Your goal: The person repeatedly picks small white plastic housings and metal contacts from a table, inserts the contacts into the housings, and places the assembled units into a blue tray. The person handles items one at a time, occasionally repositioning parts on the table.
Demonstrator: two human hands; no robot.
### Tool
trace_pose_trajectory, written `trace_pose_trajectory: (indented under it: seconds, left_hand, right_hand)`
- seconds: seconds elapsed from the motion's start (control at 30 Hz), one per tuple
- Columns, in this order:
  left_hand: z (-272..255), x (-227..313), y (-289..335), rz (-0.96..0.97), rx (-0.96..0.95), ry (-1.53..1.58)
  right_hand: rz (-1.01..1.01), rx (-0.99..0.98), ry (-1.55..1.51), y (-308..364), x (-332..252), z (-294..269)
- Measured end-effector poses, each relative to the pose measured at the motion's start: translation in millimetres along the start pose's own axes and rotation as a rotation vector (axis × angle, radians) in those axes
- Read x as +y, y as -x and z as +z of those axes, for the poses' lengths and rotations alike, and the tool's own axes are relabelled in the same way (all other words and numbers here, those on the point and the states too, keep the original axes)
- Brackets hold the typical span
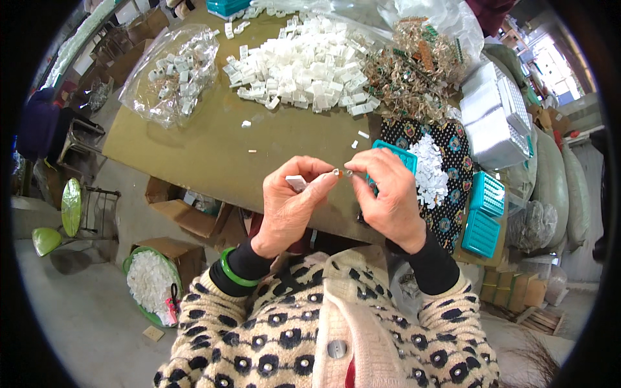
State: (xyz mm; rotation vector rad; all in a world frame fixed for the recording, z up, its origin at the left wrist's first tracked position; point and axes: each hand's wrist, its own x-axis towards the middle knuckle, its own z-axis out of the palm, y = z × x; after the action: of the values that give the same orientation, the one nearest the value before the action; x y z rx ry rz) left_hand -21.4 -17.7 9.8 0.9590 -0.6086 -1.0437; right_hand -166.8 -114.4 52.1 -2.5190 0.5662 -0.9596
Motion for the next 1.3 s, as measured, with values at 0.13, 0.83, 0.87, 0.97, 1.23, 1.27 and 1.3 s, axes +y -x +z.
trace_pose_trajectory:
  seconds: [0.13,0.83,0.87,0.97,1.23,1.27,1.3]
  left_hand:
    - [8.5,-3.2,11.3,-0.101,0.026,0.252]
    - [-10.5,0.6,29.9,-0.298,-0.217,0.426]
    - [-13.3,0.2,30.3,-0.313,-0.24,0.448]
    - [-19.2,-1.4,31.4,-0.369,-0.291,0.531]
    - [-28.4,-2.2,32.8,-0.441,-0.356,0.709]
    - [-29.1,-2.4,33.4,-0.443,-0.347,0.692]
    - [-29.6,-2.3,34.3,-0.439,-0.346,0.693]
  right_hand:
    - [0.136,0.009,-0.019,12.3,-11.0,-0.9]
    - [0.155,0.053,-0.177,29.8,-34.7,1.4]
    - [0.15,0.035,-0.178,29.9,-34.9,1.0]
    - [0.116,-0.006,-0.176,28.9,-35.2,1.0]
    - [0.188,-0.077,-0.377,24.9,-41.3,3.0]
    - [0.193,-0.093,-0.392,24.5,-41.5,2.6]
    - [0.218,-0.116,-0.403,24.1,-41.5,2.5]
